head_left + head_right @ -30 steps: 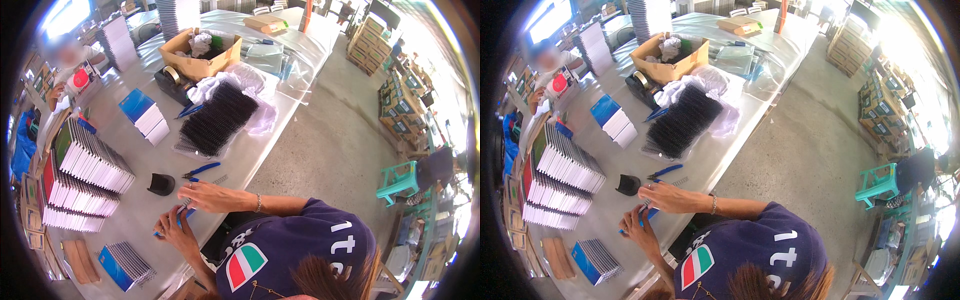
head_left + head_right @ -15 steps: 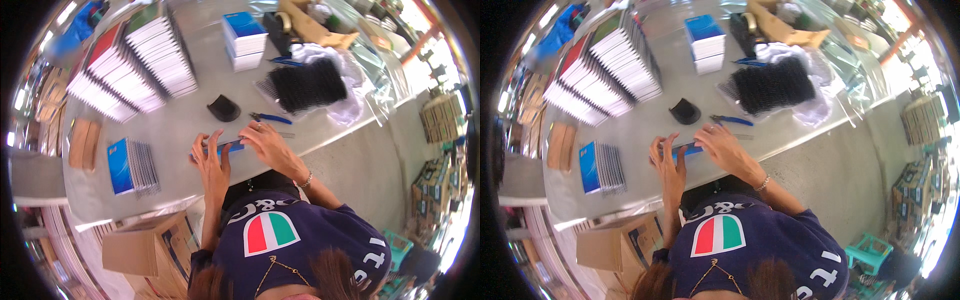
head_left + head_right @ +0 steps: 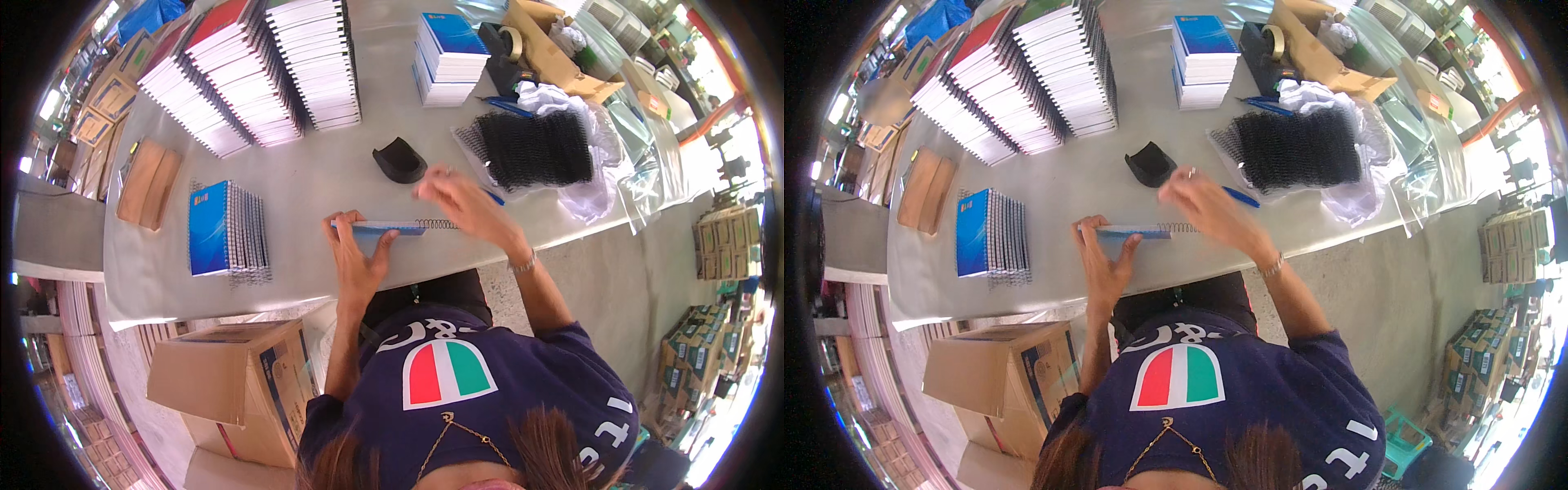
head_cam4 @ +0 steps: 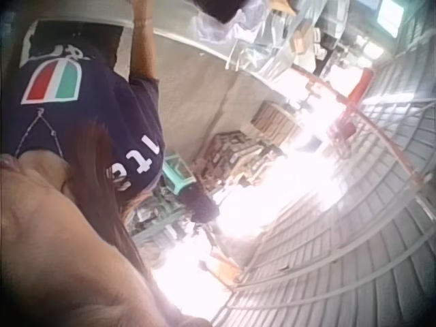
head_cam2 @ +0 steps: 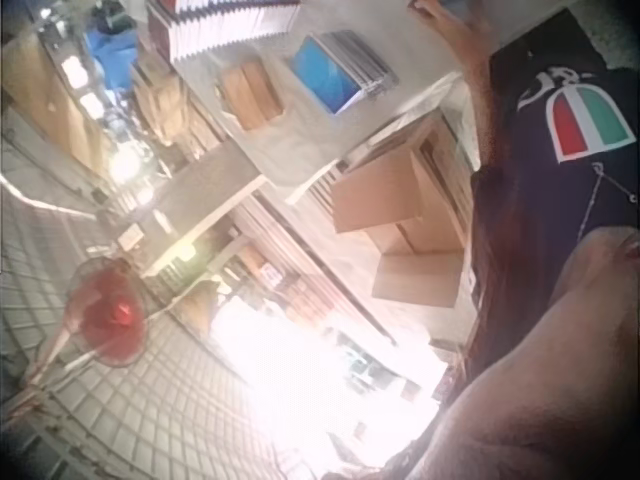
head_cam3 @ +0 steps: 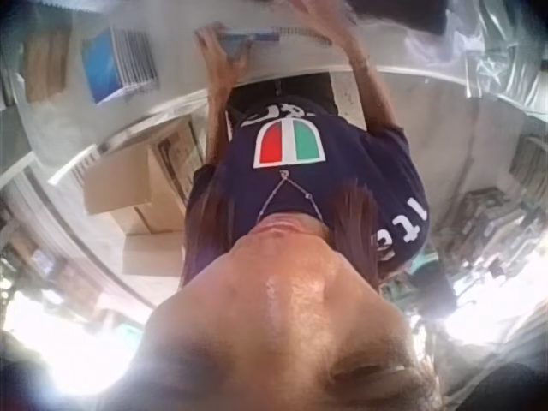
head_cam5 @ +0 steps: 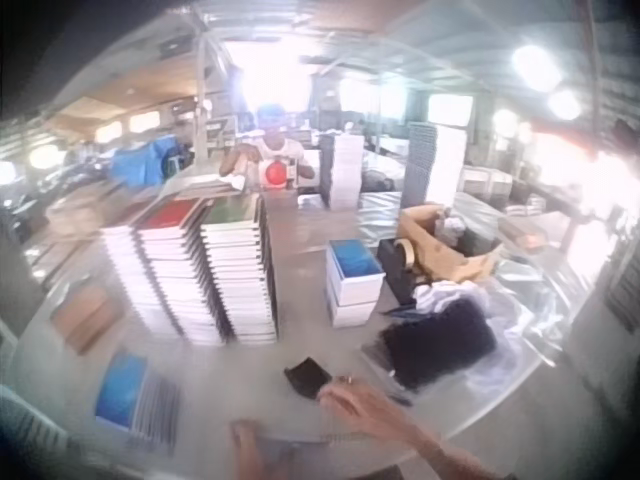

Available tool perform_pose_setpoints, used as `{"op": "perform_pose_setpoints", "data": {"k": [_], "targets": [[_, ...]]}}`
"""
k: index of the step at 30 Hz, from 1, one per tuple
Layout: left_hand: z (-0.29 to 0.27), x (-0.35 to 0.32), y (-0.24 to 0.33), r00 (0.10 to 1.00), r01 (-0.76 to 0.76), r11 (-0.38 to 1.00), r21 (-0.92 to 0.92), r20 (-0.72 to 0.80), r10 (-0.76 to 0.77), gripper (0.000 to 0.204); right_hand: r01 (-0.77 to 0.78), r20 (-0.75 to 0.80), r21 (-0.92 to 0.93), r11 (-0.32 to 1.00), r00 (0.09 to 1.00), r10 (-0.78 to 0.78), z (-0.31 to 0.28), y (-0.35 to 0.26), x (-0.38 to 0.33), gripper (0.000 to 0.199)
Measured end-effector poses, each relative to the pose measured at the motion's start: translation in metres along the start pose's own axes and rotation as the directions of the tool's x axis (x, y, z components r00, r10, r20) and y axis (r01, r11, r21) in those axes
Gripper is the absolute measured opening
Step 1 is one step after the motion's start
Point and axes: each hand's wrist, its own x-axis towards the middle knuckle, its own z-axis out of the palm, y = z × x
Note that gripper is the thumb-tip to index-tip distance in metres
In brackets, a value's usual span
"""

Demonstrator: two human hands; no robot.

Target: The person assembles spiral-bound notebooks by inserting a metal coil into the punched holes of a blue notebook cover. They use pliers to secure the coil ends and place the finished notebook on a stack. The process is repeated for multiple notebooks.

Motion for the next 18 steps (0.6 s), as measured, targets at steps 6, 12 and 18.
{"op": "perform_pose_setpoints", "data": {"k": [6, 12, 18], "targets": [[-0.027, 0.011, -0.014, 0.999, -0.045, 0.999, 0.024, 0.027, 0.044, 0.063, -0.102, -0.195, -0.334, 0.937, 0.980, 0.037, 0.027, 0.010, 0.056, 0.023], [-0.049, 0.014, -0.029, 0.999, -0.042, 0.998, 0.056, -0.004, 0.043, 0.079, -0.081, -0.064, -0.562, 0.824, 0.996, 0.054, 0.031, 0.015, 0.045, 0.031], [-0.037, 0.007, -0.045, 0.994, -0.056, 0.996, -0.068, -0.102, 0.049, 0.086, 0.027, -0.126, -0.242, 0.970, 0.990, -0.059, 0.049, 0.019, 0.042, 0.030]]}}
